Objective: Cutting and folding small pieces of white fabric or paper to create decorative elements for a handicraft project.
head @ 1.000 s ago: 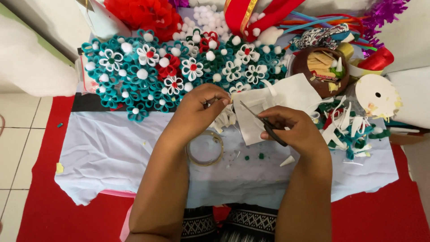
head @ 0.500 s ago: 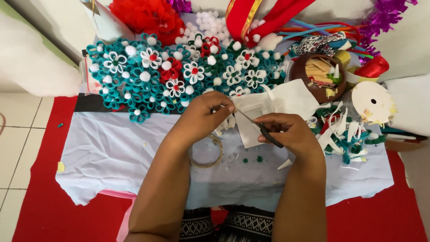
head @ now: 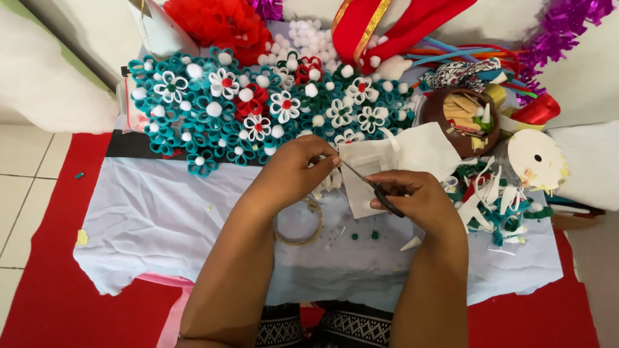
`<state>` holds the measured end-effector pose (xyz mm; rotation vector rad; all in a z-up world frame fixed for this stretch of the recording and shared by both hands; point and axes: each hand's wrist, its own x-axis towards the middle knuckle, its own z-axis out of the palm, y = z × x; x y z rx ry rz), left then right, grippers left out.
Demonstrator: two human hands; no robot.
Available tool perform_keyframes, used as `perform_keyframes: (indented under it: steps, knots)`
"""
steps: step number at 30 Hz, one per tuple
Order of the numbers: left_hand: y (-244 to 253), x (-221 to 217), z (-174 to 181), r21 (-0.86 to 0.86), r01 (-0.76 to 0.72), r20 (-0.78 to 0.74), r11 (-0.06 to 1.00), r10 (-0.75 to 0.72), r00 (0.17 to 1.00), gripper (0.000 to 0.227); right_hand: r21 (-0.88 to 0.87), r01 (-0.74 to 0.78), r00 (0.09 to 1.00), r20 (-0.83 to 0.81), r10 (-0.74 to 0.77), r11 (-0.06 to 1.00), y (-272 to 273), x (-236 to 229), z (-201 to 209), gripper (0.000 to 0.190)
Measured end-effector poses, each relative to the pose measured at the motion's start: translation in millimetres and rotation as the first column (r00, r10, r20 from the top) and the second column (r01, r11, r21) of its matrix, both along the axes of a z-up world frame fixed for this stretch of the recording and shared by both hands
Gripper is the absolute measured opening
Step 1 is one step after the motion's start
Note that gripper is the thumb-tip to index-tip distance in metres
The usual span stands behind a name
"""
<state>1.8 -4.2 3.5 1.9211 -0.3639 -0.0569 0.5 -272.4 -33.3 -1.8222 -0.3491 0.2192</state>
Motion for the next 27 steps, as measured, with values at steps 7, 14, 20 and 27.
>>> perform_keyframes:
  steps: [7, 14, 20, 27]
  knots:
    - [2, 3, -3, 0.026, -0.001, 0.012, 1.0, 0.001, 1.0, 0.019, -0.01, 0.0, 1.0, 0.01, 0.0, 1.0, -3, 3, -7, 0.045]
    - [3, 3, -4, 0.005, -0.025, 0.002, 1.0, 0.025, 1.0, 0.02, 0.002, 0.038, 0.997, 0.067, -0.038, 0.999, 2, 0, -4, 0.046]
    - [-2, 10, -12, -0.263, -0.076, -0.068, 0.962, 0.06, 0.996, 0.021, 0.029, 0.159, 0.969, 0.189, -0.161, 0.987, 5, 10, -23, 0.047]
    - [-10, 0, 4, -0.773, -0.29, -0.41, 0.563, -0.096, 0.907, 0.047, 0.155, 0.361, 0.884, 0.258, -0.39, 0.92, 56, -15, 3, 0.052]
